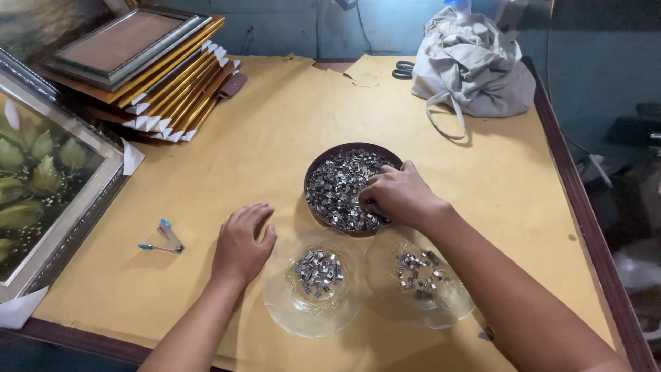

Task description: Sorting small metal components from a large bowl into two smaller glass bowls.

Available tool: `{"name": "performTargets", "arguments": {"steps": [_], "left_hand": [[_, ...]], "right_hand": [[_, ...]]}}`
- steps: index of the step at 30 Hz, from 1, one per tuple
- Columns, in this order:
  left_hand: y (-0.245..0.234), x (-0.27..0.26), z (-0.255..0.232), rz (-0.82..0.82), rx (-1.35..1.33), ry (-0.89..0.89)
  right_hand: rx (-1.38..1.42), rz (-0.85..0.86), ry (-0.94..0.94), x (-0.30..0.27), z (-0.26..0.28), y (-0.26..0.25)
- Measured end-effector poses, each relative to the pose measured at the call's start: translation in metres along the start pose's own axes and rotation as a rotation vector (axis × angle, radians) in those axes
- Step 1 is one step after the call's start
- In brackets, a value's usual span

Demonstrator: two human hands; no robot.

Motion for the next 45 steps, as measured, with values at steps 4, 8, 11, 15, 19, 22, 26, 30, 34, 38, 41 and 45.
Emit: {"name": "performTargets", "arguments": {"steps": [4,8,11,15,19,22,26,30,34,38,41,45], "left_hand": [[0.0,0.0,0.001,-0.011,0.0,0.016],[0.0,0.0,0.0,-0.001,-0.003,0.01],[-0.001,0.0,0.0,0.0,-0.005,0.008],[0.0,0.0,0.0,0.001,0.003,0.012],[-0.001,0.0,-0.001,0.009,-0.016,-0.008],[0.0,0.0,0.0,0.012,-0.024,-0.011],[0.001,-0.001,0.002,0.001,-0.021,0.002],[0.001,-0.001,0.003,0.002,-0.029,-0.002],[0.0,-0.001,0.003,-0.016,-0.017,0.003],[-0.002,-0.001,0.0,-0.022,-0.034,0.028],[0.0,-0.001,0.002,-0.015,-0.029,0.025],[0.004,-0.001,0.008,0.017,-0.04,-0.016]], "right_hand": [[0.009,-0.033,0.032,-0.001,-0.007,0.005],[0.248,-0.043,0.056,-0.004,-0.019,0.009],[0.319,-0.039,0.067,-0.013,-0.024,0.002],[0.284,-0.009,0.063,-0.018,-0.034,-0.002],[0.438,0.188,0.119,-0.03,-0.045,-0.008],[0.447,0.278,0.13,-0.043,-0.051,-0.015],[0.469,0.276,0.063,-0.043,-0.039,-0.023],[0.551,0.09,-0.162,-0.029,-0.015,-0.01],[0.606,0.012,-0.25,-0.025,-0.003,-0.014],[0.607,-0.024,-0.292,-0.023,0.002,-0.016],[0.571,-0.072,-0.299,-0.022,0.005,-0.021],[0.523,-0.193,-0.302,-0.021,0.012,-0.029]]}}
Point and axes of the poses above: each hand's wrist, its own x-axis towards the middle knuckle, its own y-axis out of the palm, z = x × y, the point moved 10 cm from there along x, towards the middle knuckle, and after that the axes turned 15 degrees about -x, right-handed, at the moved point
